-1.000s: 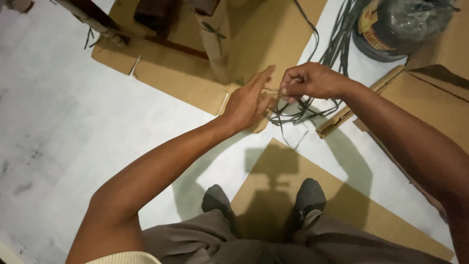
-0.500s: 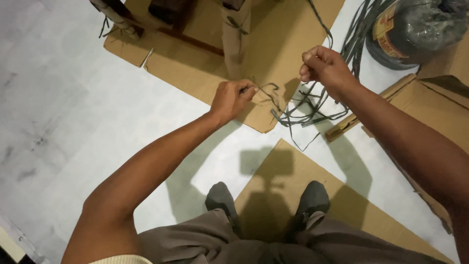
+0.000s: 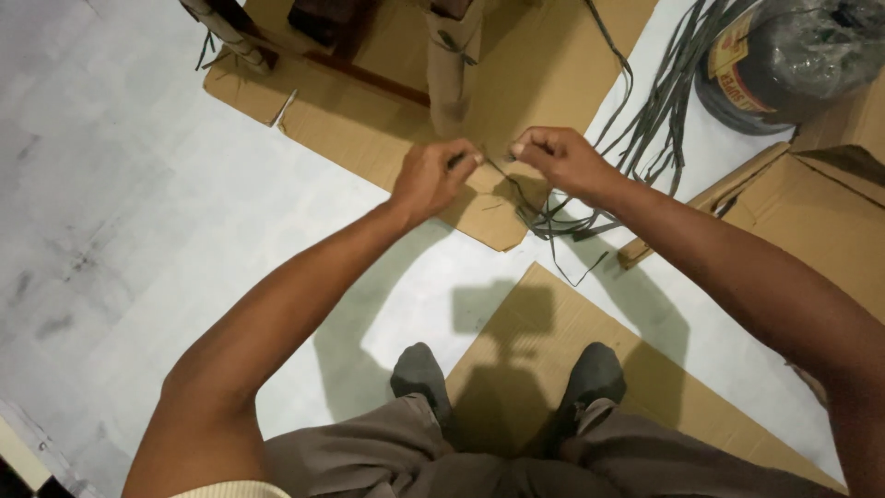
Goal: The recorder is wrapping the legs of a wooden piece of furniture with cardboard and securing them with plastic ties.
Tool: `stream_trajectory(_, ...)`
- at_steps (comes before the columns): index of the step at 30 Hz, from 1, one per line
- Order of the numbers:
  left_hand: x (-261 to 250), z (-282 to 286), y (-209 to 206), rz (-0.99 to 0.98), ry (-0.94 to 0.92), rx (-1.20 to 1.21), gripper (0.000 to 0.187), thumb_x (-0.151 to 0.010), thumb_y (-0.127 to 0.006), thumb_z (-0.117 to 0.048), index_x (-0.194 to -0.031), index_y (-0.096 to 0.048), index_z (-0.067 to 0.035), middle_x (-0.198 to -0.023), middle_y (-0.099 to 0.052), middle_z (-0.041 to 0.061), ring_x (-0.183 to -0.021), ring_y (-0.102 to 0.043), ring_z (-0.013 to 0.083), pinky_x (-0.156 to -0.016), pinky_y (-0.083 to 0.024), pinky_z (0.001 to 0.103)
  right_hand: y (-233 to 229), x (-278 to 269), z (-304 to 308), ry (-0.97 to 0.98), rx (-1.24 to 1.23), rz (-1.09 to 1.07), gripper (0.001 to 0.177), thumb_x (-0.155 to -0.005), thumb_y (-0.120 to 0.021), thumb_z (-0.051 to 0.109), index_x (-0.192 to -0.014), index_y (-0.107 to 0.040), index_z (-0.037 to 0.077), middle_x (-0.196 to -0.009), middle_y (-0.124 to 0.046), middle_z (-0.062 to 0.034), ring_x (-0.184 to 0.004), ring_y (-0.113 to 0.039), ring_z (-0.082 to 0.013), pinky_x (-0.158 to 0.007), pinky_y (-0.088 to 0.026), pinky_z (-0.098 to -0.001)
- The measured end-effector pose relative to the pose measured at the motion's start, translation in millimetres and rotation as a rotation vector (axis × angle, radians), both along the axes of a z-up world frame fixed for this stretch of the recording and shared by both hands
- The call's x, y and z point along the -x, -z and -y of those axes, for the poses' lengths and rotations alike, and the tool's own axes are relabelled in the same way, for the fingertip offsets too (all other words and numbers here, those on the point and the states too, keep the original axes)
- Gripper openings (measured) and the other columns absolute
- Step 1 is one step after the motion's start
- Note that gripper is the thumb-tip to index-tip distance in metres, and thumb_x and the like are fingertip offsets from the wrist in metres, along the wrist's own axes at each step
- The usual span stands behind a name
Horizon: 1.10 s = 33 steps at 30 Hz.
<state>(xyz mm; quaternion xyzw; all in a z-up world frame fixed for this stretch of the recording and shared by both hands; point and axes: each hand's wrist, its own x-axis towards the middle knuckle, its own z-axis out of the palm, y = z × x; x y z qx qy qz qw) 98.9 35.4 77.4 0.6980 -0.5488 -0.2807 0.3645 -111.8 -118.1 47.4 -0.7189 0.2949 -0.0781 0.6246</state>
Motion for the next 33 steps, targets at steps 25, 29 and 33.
stream_trajectory(25,-115,105,36,0.161,-0.147,0.611,0.052,-0.094,-0.076,-0.018,-0.140,-0.057,-0.001,-0.134,-0.066,0.024,-0.122,-0.065,0.0419,-0.103,-0.052,0.042,-21,-106,85,0.394,0.336,0.210,0.018,-0.099,-0.076,0.014,-0.097,-0.071,-0.003,-0.084,-0.061,0.0005,-0.071,-0.050,-0.0105,-0.061,-0.042,-0.0299)
stream_trajectory(29,-123,115,60,0.062,-0.060,0.464,0.035,-0.098,-0.068,-0.021,-0.130,-0.067,-0.006,-0.126,-0.073,0.017,-0.115,-0.072,0.0349,-0.097,-0.056,0.039,-24,-123,74,0.230,0.184,0.352,0.018,-0.100,-0.068,0.008,-0.115,-0.073,0.000,-0.104,-0.073,0.0017,-0.090,-0.062,-0.0061,-0.078,-0.051,-0.0246)
stream_trajectory(33,-110,90,22,-0.159,-0.118,0.300,0.026,-0.097,-0.062,-0.020,-0.117,-0.074,-0.009,-0.116,-0.078,0.013,-0.101,-0.076,0.0291,-0.087,-0.059,0.036,-19,-118,75,0.257,0.266,0.190,0.015,-0.100,-0.070,0.012,-0.109,-0.075,0.001,-0.093,-0.070,0.0006,-0.082,-0.056,-0.0070,-0.070,-0.048,-0.0261)
